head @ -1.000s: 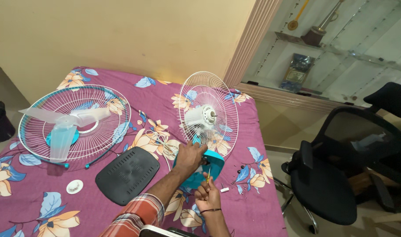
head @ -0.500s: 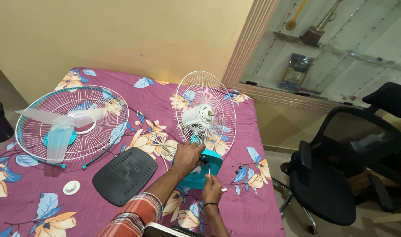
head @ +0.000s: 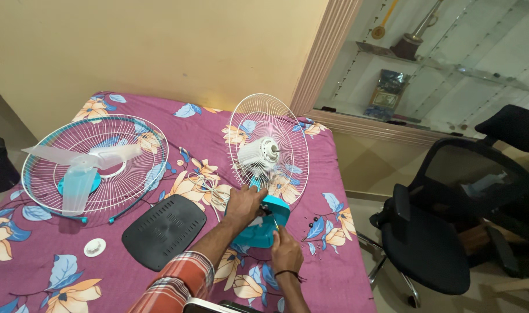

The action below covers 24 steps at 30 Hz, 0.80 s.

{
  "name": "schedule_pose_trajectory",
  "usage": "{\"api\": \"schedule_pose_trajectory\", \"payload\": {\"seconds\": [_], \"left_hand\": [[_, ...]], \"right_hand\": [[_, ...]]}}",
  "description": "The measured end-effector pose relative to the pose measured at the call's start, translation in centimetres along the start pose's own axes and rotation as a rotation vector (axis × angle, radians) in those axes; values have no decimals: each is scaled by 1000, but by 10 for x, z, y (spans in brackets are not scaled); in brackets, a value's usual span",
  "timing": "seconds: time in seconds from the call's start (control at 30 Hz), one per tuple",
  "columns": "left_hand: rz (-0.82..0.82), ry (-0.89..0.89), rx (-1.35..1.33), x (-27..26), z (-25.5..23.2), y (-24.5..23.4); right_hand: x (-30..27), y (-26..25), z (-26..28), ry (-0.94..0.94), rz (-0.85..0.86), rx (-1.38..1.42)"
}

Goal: The person uses a screwdriver to tighten screws on the base of a disassembled table fan. The fan blades and front grill are removed and placed on the bed nearby. The person repeatedly adjusts and tightens the screws on the fan's control panel area.

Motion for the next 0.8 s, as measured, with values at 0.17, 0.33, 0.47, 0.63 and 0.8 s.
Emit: {"api": "schedule_pose_trajectory", "payload": {"seconds": [0.17, 0.33, 0.47, 0.63, 0.8], "left_hand": [[31, -21, 11, 0, 3, -1], [0, -2, 15, -1, 2, -1], [-17, -9, 5, -2, 3, -1], [-57, -10, -14, -6, 6, -2], [-97, 12, -33, -7, 7, -2]], "right_hand": [[8, 44, -49, 148, 55, 658], [-4, 86, -68, 677, 548, 1583], [-11, 87, -51, 722, 634, 1680], [-12, 83, -34, 691, 627, 1663], [-9, 79, -30, 703, 601, 1612]]}}
Point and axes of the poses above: each hand's wrist, its own x-axis towards the middle knuckle, its own y-axis out of the palm, z = x × y, the point moved 5 cm from there along x, towards the middle knuckle, and after that the axes turned 2 degrees about -x, right-handed, at the moved point
